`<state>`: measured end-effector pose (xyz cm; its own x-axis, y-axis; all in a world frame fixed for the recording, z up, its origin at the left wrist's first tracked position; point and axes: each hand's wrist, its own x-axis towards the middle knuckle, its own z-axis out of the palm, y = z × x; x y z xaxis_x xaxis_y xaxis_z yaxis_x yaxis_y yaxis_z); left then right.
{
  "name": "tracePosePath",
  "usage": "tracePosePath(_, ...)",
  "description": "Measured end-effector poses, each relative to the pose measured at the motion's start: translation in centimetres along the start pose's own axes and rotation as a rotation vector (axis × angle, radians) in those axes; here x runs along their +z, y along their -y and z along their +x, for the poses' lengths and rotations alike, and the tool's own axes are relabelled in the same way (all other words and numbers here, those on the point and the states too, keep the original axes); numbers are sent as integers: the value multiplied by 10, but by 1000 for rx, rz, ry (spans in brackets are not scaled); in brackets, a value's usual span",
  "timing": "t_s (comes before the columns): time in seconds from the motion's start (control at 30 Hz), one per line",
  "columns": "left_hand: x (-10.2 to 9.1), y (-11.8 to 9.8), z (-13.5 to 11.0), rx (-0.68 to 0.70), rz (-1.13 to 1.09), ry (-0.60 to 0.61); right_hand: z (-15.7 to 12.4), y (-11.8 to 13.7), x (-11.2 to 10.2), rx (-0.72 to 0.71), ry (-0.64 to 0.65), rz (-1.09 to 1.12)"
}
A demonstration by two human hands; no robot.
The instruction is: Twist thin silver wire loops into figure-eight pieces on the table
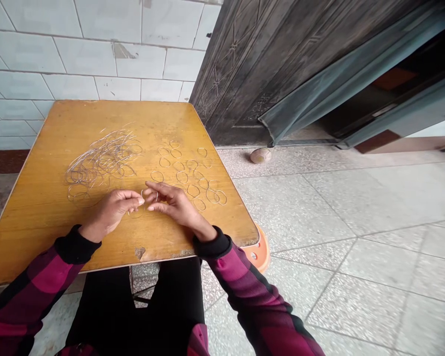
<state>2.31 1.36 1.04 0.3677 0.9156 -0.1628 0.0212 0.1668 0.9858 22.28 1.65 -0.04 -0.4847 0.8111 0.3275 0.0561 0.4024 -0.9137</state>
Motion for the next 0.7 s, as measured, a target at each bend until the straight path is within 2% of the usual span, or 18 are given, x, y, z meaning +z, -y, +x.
tracePosePath(0.1, -2, 0, 0, -21, -7, 79, 1, -3, -3, 8, 80, 135)
tracePosePath(0.23, 0, -2, -1, -35, -16, 141, 2, 0, -7, 47, 167, 197)
tracePosePath(0.5, 5, -4, -3, -66, -48, 147, 4, 4, -10, 102, 183, 177)
tracePosePath(0.6, 7, -4, -2, -68, -96, 103, 4, 0, -9, 128, 134, 195)
tracePosePath(0.7, 8, -2, -1, -65, -222, -37, 3, -2, -6, 170, -16, 225)
